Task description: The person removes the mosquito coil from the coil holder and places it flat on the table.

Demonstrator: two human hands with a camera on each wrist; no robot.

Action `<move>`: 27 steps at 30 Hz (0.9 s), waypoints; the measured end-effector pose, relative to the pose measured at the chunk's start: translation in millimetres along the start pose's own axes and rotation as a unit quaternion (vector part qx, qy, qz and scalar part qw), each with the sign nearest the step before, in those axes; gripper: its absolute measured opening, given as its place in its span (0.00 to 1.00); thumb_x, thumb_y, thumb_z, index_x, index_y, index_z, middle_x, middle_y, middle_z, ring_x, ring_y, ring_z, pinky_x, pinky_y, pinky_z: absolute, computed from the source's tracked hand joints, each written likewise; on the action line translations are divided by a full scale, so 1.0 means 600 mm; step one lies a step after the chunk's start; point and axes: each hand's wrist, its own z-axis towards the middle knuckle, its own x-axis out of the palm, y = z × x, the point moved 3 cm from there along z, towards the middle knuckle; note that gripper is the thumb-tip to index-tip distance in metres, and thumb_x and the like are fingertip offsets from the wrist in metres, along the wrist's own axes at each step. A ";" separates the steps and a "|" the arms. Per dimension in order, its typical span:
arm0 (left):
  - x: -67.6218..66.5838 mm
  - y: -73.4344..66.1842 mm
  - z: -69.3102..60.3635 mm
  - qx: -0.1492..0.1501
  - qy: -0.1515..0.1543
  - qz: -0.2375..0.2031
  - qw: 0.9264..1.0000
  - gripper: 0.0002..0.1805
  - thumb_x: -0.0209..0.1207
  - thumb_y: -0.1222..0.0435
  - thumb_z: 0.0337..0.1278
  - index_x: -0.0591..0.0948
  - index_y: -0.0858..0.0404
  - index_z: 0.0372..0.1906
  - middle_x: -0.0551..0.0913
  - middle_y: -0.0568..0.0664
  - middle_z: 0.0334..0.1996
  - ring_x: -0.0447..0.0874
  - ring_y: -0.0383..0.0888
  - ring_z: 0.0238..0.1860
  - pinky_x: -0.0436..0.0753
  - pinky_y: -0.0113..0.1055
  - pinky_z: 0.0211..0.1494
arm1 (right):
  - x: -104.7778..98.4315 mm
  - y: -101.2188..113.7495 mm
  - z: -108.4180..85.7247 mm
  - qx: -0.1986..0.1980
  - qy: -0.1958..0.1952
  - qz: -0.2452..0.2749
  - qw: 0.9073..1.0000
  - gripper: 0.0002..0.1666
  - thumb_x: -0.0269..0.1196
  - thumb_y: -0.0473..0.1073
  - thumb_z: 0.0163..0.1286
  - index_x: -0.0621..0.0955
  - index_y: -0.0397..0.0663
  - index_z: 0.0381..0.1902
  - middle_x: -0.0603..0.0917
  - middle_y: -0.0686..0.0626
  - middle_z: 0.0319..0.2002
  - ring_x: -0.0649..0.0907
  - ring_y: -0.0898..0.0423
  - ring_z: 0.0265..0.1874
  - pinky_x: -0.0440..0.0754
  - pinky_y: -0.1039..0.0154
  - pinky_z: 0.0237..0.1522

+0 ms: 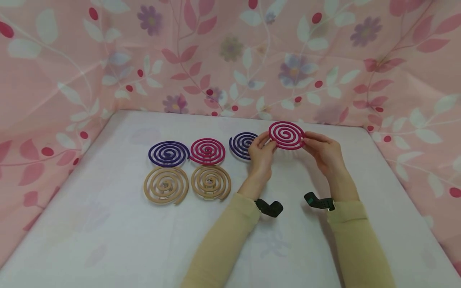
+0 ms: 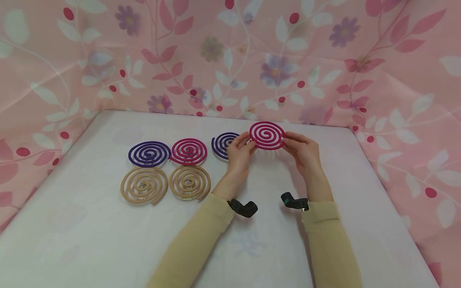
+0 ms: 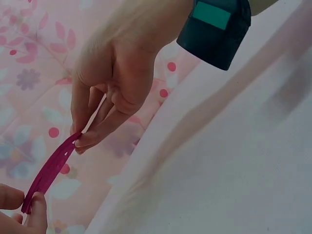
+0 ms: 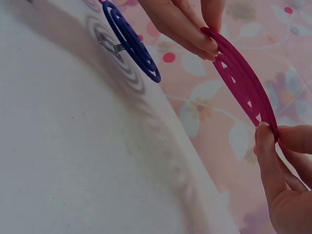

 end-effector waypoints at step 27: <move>0.011 0.045 0.018 -0.016 0.037 0.089 0.995 0.28 0.59 0.82 0.52 0.78 0.66 0.61 0.80 0.58 0.61 0.82 0.46 0.52 0.83 0.34 0.49 | -0.041 -0.021 0.020 0.029 -0.046 0.047 0.997 0.12 0.65 0.26 0.64 0.88 0.43 0.41 0.87 0.49 0.42 0.89 0.56 0.40 0.84 0.65 0.48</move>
